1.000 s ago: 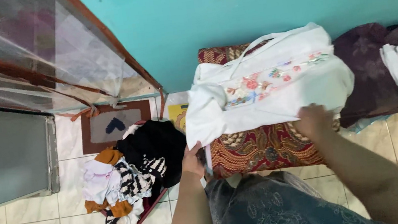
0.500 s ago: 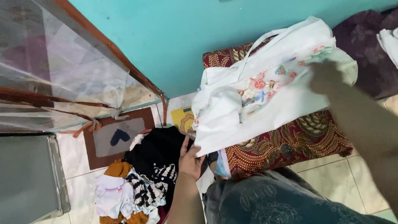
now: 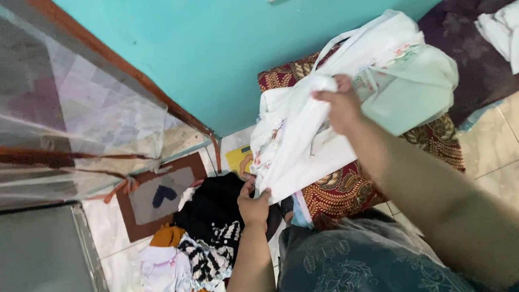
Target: The person folds several garments by hand, including a white pair of shorts, a white floral shirt, and a black pair of pants. Each item is smoothed, folded into a compact rectangle, and placed on a patterned cushion.
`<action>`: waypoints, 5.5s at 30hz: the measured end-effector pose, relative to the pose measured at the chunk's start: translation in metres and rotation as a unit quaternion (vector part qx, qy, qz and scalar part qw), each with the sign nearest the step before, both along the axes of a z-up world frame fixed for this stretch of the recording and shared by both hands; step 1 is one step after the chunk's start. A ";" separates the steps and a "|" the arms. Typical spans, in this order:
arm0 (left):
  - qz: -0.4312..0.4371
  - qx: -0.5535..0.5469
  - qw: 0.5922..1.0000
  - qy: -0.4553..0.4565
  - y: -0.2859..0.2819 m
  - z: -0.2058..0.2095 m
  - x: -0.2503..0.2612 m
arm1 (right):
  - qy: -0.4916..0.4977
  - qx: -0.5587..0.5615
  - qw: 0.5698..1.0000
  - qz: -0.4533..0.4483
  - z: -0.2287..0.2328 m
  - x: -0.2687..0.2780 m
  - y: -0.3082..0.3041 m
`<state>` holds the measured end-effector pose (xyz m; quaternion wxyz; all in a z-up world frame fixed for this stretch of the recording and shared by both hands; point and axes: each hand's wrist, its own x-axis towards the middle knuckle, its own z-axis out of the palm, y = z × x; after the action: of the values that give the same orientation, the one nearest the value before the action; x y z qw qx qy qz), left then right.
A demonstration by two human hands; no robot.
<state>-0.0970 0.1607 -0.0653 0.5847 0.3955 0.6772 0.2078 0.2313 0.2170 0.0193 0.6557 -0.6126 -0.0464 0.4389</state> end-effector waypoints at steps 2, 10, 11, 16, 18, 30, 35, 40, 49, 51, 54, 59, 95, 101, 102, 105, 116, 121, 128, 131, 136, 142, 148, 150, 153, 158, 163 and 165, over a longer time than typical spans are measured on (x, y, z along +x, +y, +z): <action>-0.039 0.041 0.997 0.054 -0.001 0.006 0.000 | -0.694 -0.050 0.673 0.252 0.024 0.038 -0.047; -0.189 0.054 0.949 0.246 0.007 0.058 0.027 | -0.237 -0.290 0.849 0.373 0.099 0.075 -0.095; -0.226 0.026 0.926 0.302 0.009 0.072 0.035 | -0.268 -0.317 0.810 0.414 0.097 0.079 -0.098; -0.255 0.381 0.852 0.253 -0.003 0.119 0.084 | -0.195 -0.175 0.893 0.367 0.062 0.063 -0.100; -0.219 0.471 0.841 0.153 -0.019 0.131 0.116 | -0.181 -0.186 0.892 0.369 0.058 0.048 -0.103; 0.092 0.165 0.968 -0.166 -0.073 0.149 0.195 | -0.191 0.084 0.834 0.511 0.075 0.039 -0.107; 0.173 0.114 0.944 -0.258 -0.088 0.151 0.181 | -0.222 0.048 0.816 0.532 0.055 0.035 -0.095; 0.225 0.030 0.824 -0.519 -0.110 0.190 0.168 | -0.142 0.033 0.821 0.552 0.045 0.023 -0.092; 0.199 0.133 0.855 -0.459 -0.101 0.163 0.167 | -0.157 0.012 0.771 0.617 0.089 0.028 -0.101; 0.193 0.126 0.864 -0.448 -0.098 0.155 0.169 | -0.151 -0.010 0.762 0.629 0.086 0.034 -0.095; 0.198 0.097 0.865 -0.450 -0.092 0.143 0.171 | -0.107 -0.022 0.769 0.630 0.079 0.048 -0.083; 0.025 0.311 0.949 -0.041 -0.077 0.152 0.172 | -0.085 0.016 0.815 0.573 0.081 0.063 -0.075; 0.181 -0.078 0.980 -0.012 -0.055 -0.061 0.067 | -0.274 -0.361 0.764 0.460 -0.076 0.146 -0.138; 0.199 -0.179 0.962 0.059 -0.029 -0.051 0.058 | -0.409 -0.301 0.763 0.399 -0.071 0.158 -0.119; 0.170 -0.214 0.958 0.092 -0.029 -0.045 0.059 | -0.425 -0.298 0.757 0.397 -0.063 0.164 -0.117; 0.140 -0.147 0.951 0.233 -0.019 -0.022 0.075 | -0.506 -0.284 0.705 0.407 -0.037 0.188 -0.115; -0.091 0.186 0.946 0.250 0.104 -0.015 0.172 | -0.668 -0.041 0.688 0.279 -0.020 0.276 -0.026; -0.157 0.230 0.934 0.222 0.154 0.000 0.199 | -0.626 0.093 0.612 0.475 -0.032 0.171 0.056; -0.274 0.019 0.902 0.333 0.165 0.040 0.192 | -0.678 -0.078 0.438 0.585 -0.047 0.136 0.090; -0.248 0.070 0.893 0.368 0.151 0.028 0.189 | -0.749 -0.107 0.409 0.511 -0.045 0.195 0.087; -0.193 0.114 0.898 0.379 0.139 0.034 0.194 | -0.799 -0.185 0.460 0.340 0.002 0.309 0.045; -0.146 0.052 0.939 0.306 0.140 0.052 0.188 | -0.700 -0.420 0.454 0.358 0.042 0.364 -0.057; -0.044 0.123 0.991 0.020 0.153 -0.001 0.152 | -0.613 -0.216 0.610 0.454 0.009 0.365 -0.051; 0.007 0.138 0.989 0.048 0.158 0.003 0.146 | -0.619 -0.115 0.642 0.438 0.003 0.331 -0.017; 0.062 0.252 0.948 0.185 0.157 0.025 0.147 | -0.564 -0.012 0.672 0.480 0.004 0.269 0.041; 0.295 0.221 0.927 0.072 0.144 0.040 0.134 | -0.543 -0.266 0.426 0.673 0.017 0.223 0.082; 0.448 -0.102 0.857 -0.232 0.113 0.009 0.069 | -0.674 -0.292 0.316 0.600 0.005 0.289 0.065; 0.426 -0.157 0.831 -0.321 0.083 0.014 0.060 | -0.724 -0.309 0.307 0.535 0.007 0.318 0.047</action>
<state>-0.0367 0.2438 -0.0517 0.6766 -0.1186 0.5765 0.4425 0.5496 0.2640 0.0260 -0.2568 -0.6834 -0.6811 0.0566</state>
